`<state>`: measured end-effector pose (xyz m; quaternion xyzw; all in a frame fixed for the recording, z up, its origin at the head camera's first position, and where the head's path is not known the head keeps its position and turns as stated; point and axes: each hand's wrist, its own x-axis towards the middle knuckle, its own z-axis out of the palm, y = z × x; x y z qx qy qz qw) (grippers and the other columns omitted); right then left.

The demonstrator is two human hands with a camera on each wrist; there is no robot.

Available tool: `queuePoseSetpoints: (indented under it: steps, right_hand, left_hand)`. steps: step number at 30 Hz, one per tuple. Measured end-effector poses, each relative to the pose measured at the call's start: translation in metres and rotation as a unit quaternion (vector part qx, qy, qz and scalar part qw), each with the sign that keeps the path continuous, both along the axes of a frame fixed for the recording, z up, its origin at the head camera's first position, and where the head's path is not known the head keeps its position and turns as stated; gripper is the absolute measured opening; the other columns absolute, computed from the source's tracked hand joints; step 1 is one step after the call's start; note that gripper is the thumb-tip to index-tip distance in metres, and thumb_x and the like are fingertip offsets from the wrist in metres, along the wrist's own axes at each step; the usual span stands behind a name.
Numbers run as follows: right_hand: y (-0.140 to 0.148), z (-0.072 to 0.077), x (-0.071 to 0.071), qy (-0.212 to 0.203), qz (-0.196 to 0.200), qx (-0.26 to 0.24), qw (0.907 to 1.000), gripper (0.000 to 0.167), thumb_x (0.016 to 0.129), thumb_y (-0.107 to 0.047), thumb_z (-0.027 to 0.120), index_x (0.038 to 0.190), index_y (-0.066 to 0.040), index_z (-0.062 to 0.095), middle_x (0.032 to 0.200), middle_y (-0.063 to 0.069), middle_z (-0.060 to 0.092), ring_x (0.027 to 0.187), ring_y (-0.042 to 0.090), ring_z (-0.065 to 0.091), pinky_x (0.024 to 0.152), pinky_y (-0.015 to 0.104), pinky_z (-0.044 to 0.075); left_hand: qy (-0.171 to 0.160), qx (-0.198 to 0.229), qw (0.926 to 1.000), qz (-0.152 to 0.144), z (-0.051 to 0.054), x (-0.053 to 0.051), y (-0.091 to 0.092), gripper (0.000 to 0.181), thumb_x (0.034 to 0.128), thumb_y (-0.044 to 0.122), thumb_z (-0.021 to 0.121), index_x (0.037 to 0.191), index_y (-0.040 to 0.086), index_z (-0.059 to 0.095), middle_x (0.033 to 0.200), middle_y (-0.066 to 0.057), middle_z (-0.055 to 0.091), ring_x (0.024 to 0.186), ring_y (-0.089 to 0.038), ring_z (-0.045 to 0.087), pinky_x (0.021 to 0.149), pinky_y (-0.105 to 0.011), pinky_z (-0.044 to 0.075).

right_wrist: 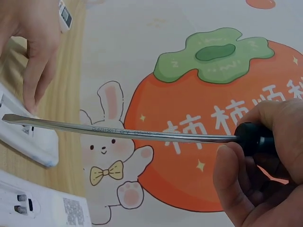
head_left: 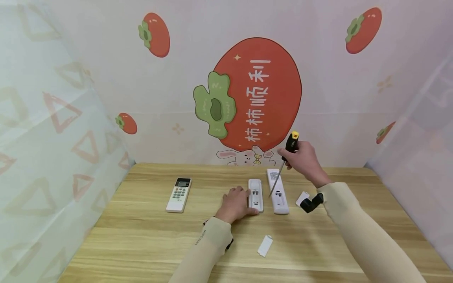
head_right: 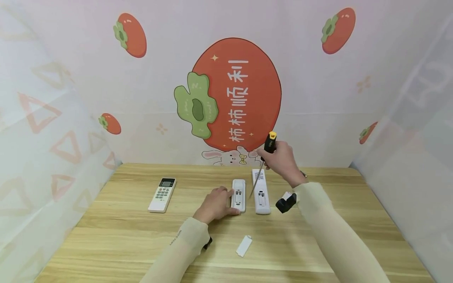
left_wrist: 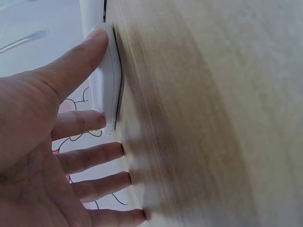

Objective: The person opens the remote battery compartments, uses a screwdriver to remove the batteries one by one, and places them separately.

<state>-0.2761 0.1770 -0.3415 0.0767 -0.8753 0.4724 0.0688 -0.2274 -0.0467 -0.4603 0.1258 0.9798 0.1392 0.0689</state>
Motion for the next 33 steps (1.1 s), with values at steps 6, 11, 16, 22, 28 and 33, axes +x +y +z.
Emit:
queuePoseSetpoints:
  steps: [6, 11, 16, 22, 28, 33]
  right_hand:
    - [0.012, 0.002, 0.003, -0.013, 0.002, 0.014, 0.9998, 0.032, 0.097, -0.026, 0.067, 0.085, 0.002, 0.058, 0.064, 0.012, 0.063, 0.055, 0.023, 0.065, 0.056, 0.032, 0.055]
    - [0.022, 0.002, 0.006, -0.031, 0.006, 0.016, 0.9994, 0.031, 0.098, -0.025, 0.064, 0.084, 0.002, 0.056, 0.061, 0.007, 0.059, 0.054, 0.023, 0.061, 0.054, 0.031, 0.054]
    - [0.033, 0.001, 0.009, -0.058, 0.012, 0.037, 0.9976, 0.032, 0.098, -0.027, 0.062, 0.086, 0.002, 0.054, 0.059, 0.006, 0.055, 0.053, 0.021, 0.055, 0.055, 0.033, 0.049]
    - [0.047, -0.003, 0.011, -0.080, 0.020, 0.049, 0.9954, 0.031, 0.097, -0.025, 0.061, 0.082, 0.001, 0.052, 0.058, 0.006, 0.053, 0.051, 0.020, 0.052, 0.052, 0.034, 0.045]
    - [0.060, -0.009, 0.012, -0.091, 0.022, 0.072, 0.9930, 0.029, 0.098, -0.023, 0.060, 0.080, 0.000, 0.053, 0.058, 0.003, 0.052, 0.051, 0.018, 0.051, 0.049, 0.033, 0.044]
    - [0.071, -0.014, 0.013, -0.099, 0.017, 0.099, 0.9900, 0.029, 0.097, -0.024, 0.059, 0.080, -0.001, 0.055, 0.059, 0.002, 0.053, 0.051, 0.017, 0.050, 0.049, 0.034, 0.046]
  left_hand:
    - [0.001, 0.008, 1.0000, 0.004, 0.000, 0.000, 0.001, 0.082, 0.0786, 0.054, 0.083, 0.145, 0.013, 0.058, 0.136, -0.013, 0.057, 0.120, -0.033, 0.053, 0.097, -0.057, 0.045]
    - [-0.004, 0.011, 0.9999, 0.005, 0.000, 0.000, 0.001, 0.082, 0.0791, 0.054, 0.083, 0.145, 0.013, 0.058, 0.137, -0.013, 0.057, 0.121, -0.033, 0.053, 0.099, -0.057, 0.045]
    - [-0.005, 0.011, 0.9999, 0.007, 0.001, 0.001, 0.001, 0.082, 0.0783, 0.054, 0.083, 0.144, 0.013, 0.059, 0.136, -0.013, 0.058, 0.120, -0.032, 0.053, 0.098, -0.057, 0.045]
    - [0.001, -0.001, 1.0000, 0.006, 0.001, 0.000, 0.002, 0.081, 0.0777, 0.056, 0.083, 0.144, 0.014, 0.060, 0.135, -0.013, 0.058, 0.119, -0.032, 0.054, 0.096, -0.056, 0.047]
    - [0.000, -0.004, 1.0000, 0.005, 0.001, -0.001, 0.002, 0.082, 0.0776, 0.056, 0.083, 0.144, 0.014, 0.060, 0.136, -0.012, 0.058, 0.120, -0.031, 0.054, 0.095, -0.055, 0.047]
    - [0.001, -0.002, 1.0000, 0.007, 0.001, -0.001, 0.002, 0.082, 0.0773, 0.056, 0.083, 0.144, 0.014, 0.060, 0.136, -0.013, 0.058, 0.120, -0.031, 0.054, 0.095, -0.055, 0.047]
